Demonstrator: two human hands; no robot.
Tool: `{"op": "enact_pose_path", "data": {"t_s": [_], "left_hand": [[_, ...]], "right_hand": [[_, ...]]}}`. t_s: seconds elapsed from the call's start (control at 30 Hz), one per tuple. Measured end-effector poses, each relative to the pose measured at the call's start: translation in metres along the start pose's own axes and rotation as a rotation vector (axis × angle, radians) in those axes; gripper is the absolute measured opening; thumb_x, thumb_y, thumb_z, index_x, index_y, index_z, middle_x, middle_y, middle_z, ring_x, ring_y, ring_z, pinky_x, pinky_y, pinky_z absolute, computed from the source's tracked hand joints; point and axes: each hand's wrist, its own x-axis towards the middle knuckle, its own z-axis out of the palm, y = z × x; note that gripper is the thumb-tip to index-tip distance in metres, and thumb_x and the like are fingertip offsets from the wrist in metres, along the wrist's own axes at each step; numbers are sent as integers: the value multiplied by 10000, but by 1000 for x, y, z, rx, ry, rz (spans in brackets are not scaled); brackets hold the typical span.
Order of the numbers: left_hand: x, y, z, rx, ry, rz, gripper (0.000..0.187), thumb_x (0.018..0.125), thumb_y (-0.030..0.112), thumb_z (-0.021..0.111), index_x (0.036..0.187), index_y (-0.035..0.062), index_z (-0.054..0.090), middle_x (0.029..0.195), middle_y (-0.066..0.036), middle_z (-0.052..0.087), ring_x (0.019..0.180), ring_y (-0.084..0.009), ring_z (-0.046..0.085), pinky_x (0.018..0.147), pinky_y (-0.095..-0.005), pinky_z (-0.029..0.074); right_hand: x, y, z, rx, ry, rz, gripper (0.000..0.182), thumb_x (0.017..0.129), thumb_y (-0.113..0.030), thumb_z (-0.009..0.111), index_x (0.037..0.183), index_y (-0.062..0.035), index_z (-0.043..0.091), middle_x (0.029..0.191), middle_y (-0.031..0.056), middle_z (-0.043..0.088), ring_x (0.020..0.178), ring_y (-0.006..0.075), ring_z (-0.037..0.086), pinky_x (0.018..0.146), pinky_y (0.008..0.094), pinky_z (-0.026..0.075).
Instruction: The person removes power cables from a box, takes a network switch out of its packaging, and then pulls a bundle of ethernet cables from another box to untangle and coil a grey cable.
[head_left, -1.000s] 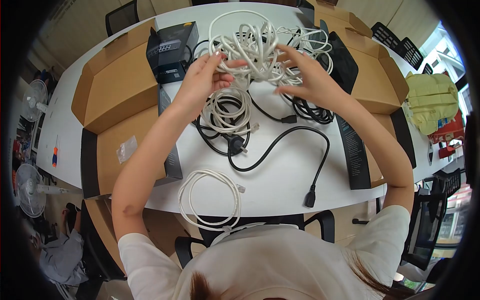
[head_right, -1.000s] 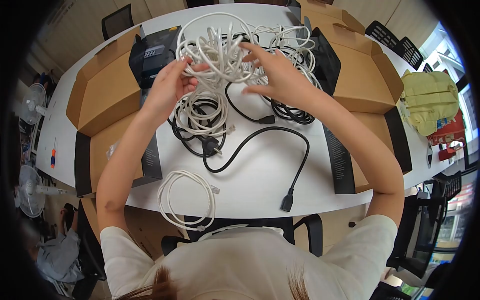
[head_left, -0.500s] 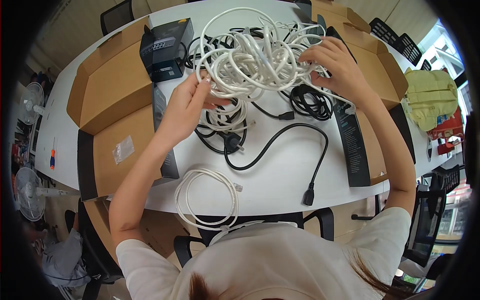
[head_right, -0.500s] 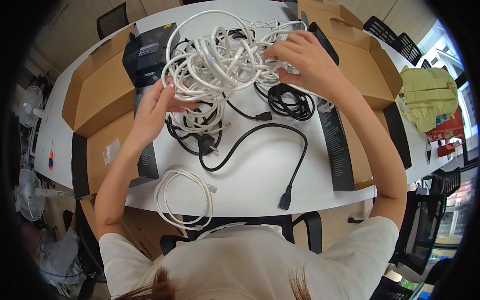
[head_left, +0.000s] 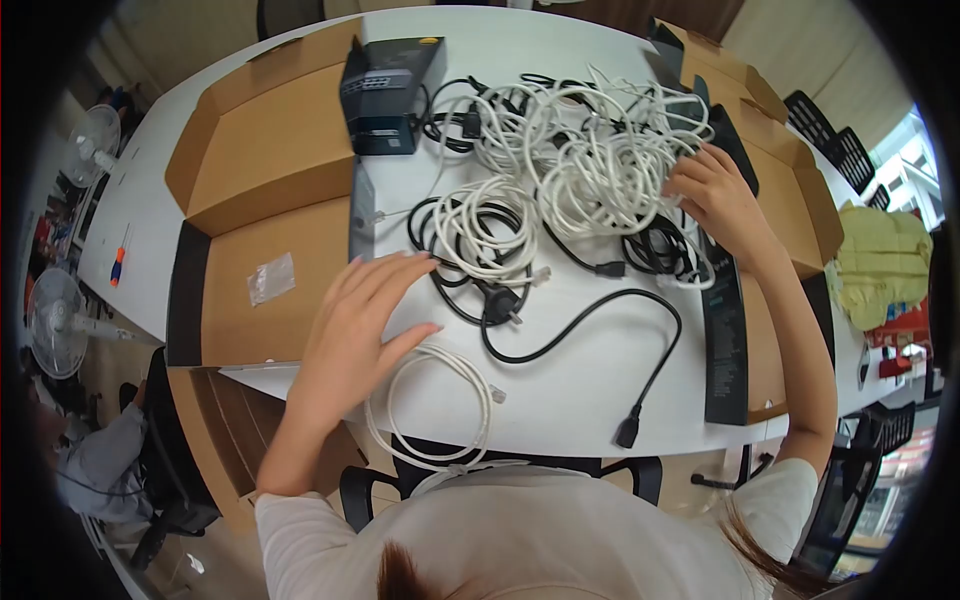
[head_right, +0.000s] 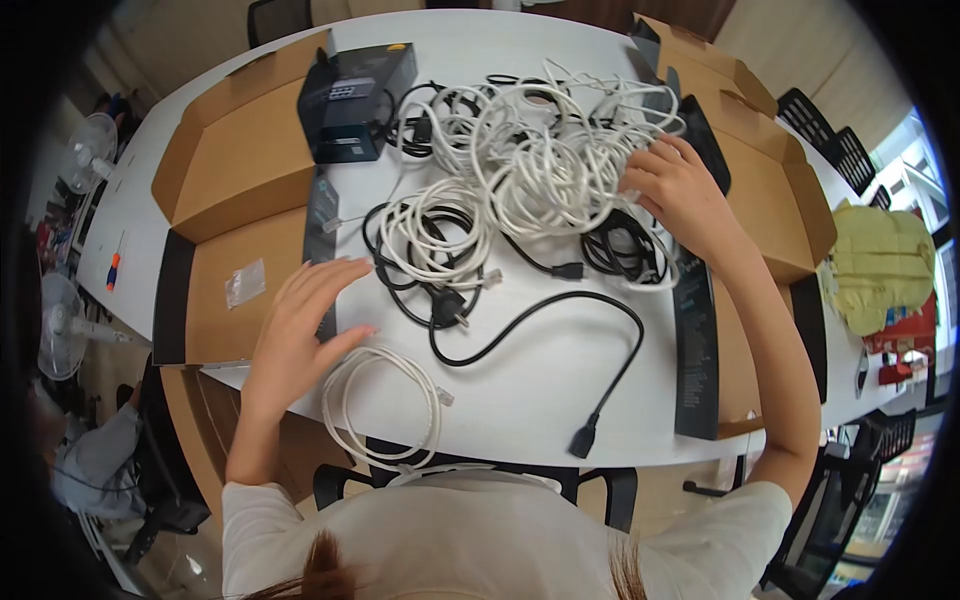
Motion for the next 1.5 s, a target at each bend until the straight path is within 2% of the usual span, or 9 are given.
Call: {"op": "enact_pose_path", "data": {"t_s": [0.1, 0.27, 0.47, 0.7, 0.8, 0.93, 1.1, 1.3, 1.5], "left_hand": [[-32, -9, 1, 297, 175, -222, 579, 747, 247, 735, 1268, 96, 531, 1297, -123, 541, 1204, -312, 482, 1051, -465, 319], [-56, -28, 7, 95, 398, -508, 326, 774, 100, 669, 1100, 122, 664, 936, -119, 700, 767, -262, 684, 662, -319, 525], [-68, -74, -1, 175, 573, -504, 247, 798, 64, 648, 1038, 103, 690, 999, -106, 698, 794, -248, 689, 682, -308, 527], [-68, -126, -16, 269, 681, -534, 195, 821, 62, 628, 1004, 73, 695, 1052, -95, 689, 868, -247, 688, 738, -307, 527], [-69, -158, -24, 363, 698, -522, 186, 838, 71, 628, 1012, 69, 697, 1009, -121, 693, 724, -203, 665, 645, -286, 504], [-69, -185, -35, 439, 727, -529, 180, 864, 91, 608, 1023, 70, 690, 982, -146, 691, 768, -275, 667, 671, -338, 501], [-69, -194, -48, 384, 692, -575, 194, 857, 67, 597, 1035, 53, 673, 1005, -148, 681, 899, -326, 650, 782, -376, 498], [-62, -200, -59, 615, 670, -637, 204, 832, 51, 614, 1026, 55, 677, 1084, -110, 664, 972, -323, 629, 832, -377, 496], [-50, -204, -73, 438, 469, -940, 257, 812, 78, 655, 1066, 109, 678, 1151, -75, 641, 1013, -314, 608, 855, -386, 487]], "right_hand": [[4, -21, -23, 135, -55, 63, 339, 634, 4, 735, 945, -83, 633, 1065, 42, 600, 1090, 240, 536, 1046, 429, 364], [7, -56, -51, 185, 36, 171, 444, 586, 34, 748, 1001, -58, 619, 1192, 57, 566, 1181, 298, 488, 973, 411, 427], [23, -95, -56, 62, 76, 124, 374, 641, -31, 746, 990, -77, 622, 1176, 53, 573, 1183, 280, 494, 971, 409, 431], [123, -123, -41, -52, 205, -205, 273, 757, -154, 715, 1000, -69, 625, 1075, 59, 594, 1078, 247, 544, 951, 376, 432], [194, -129, -2, -58, 195, -277, 280, 765, -193, 718, 1000, -66, 634, 1031, 71, 608, 1045, 234, 564, 893, 358, 463], [291, -163, 62, -48, -60, -87, 489, 746, -369, 746, 1099, -61, 605, 1089, 114, 602, 1106, 294, 555, 799, 415, 535], [351, -173, 102, -22, -168, 363, 756, 748, -481, 728, 1344, -109, 449, 1298, 159, 525, 1215, 330, 494, 843, 543, 516], [345, -136, 109, -3, -231, 227, 821, 713, -476, 755, 1406, -207, 407, 1171, 106, 625, 1092, 278, 606, 847, 479, 516], [351, -90, 115, 34, -229, 152, 846, 669, -407, 799, 1409, -262, 415, 1119, 115, 639, 1035, 300, 630, 838, 413, 512]]}}
